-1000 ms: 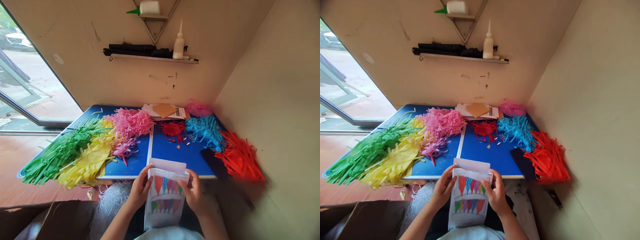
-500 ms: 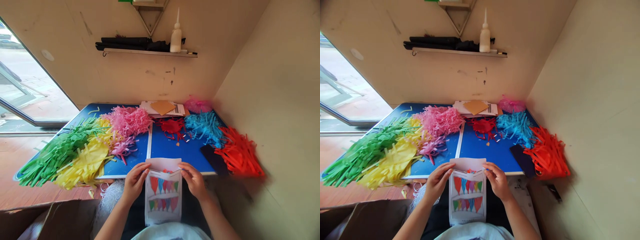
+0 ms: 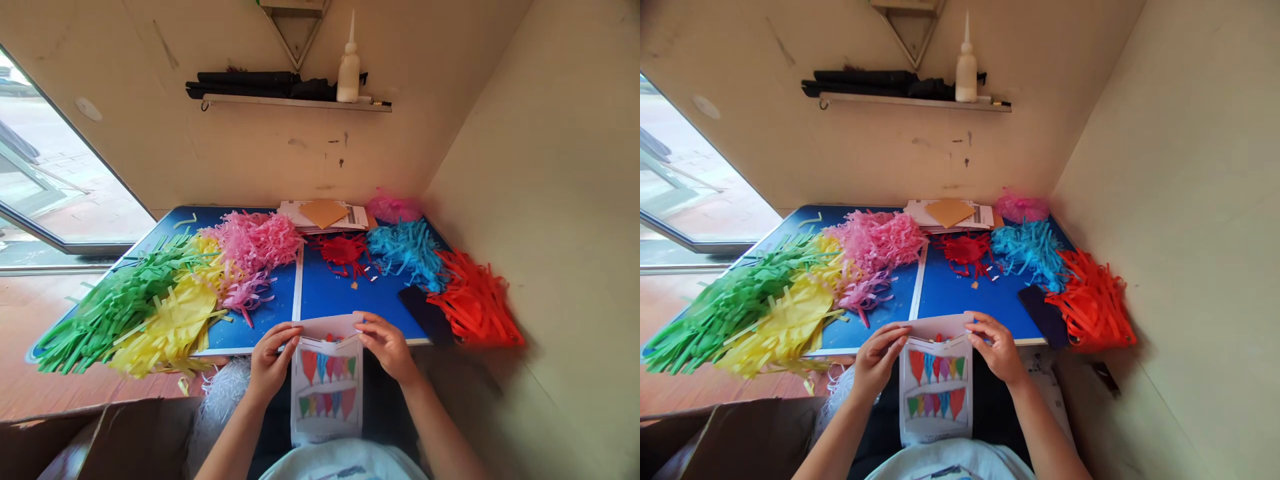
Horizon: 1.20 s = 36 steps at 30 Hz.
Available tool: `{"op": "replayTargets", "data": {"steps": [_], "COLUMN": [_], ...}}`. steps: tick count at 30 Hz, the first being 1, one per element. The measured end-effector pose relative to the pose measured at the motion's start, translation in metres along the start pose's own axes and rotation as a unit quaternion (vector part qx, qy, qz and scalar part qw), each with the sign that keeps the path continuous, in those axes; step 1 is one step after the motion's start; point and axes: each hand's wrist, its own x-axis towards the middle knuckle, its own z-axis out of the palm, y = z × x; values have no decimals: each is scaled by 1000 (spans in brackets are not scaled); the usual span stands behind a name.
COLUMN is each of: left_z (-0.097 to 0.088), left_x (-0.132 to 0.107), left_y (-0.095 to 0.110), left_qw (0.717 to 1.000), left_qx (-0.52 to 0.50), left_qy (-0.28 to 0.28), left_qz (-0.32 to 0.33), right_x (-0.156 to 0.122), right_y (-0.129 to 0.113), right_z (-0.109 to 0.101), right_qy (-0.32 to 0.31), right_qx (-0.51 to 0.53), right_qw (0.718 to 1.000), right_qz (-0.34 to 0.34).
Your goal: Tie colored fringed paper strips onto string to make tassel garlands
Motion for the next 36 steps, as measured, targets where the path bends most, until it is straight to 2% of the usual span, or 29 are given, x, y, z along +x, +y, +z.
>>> {"op": "replayTargets", "data": {"steps": [4,6,9,12,15,19,22,26,32,36], "left_z": [0,-1,-2,-3,-5,-16,-25,-30,-29,-27], "left_x": [-3,-4,-2,2,7,14,17,16,11,12], "left_y": [-2,-2,3,13,22,35,45,54,61,66], "left_qw": [999,999,998,998,998,983,977,976,972,978], "left_qx": [-15,-45,-63,-47,-45,0,34,41,14,36], "left_qy": [-6,-3,-15,-39,-37,-138,-175,-178,-159,-158], "left_qz": [28,14,2,13,-36,-118,-120,-120,-171,-129], "right_x": [0,-1,-2,0,3,7,7,4,1,10], "right_y": [-2,-4,-8,-14,-22,-34,-43,-49,-55,-77], "right_z": [2,4,8,10,7,-3,-6,-5,-8,-13], "right_qy": [9,15,16,21,5,-79,-65,-43,-77,-131], "right_qx": [4,42,104,98,104,73,54,75,52,-32], "right_qw": [1000,999,994,994,991,988,991,992,993,990], "right_qz": [-23,-19,8,33,85,114,101,96,70,42]}}
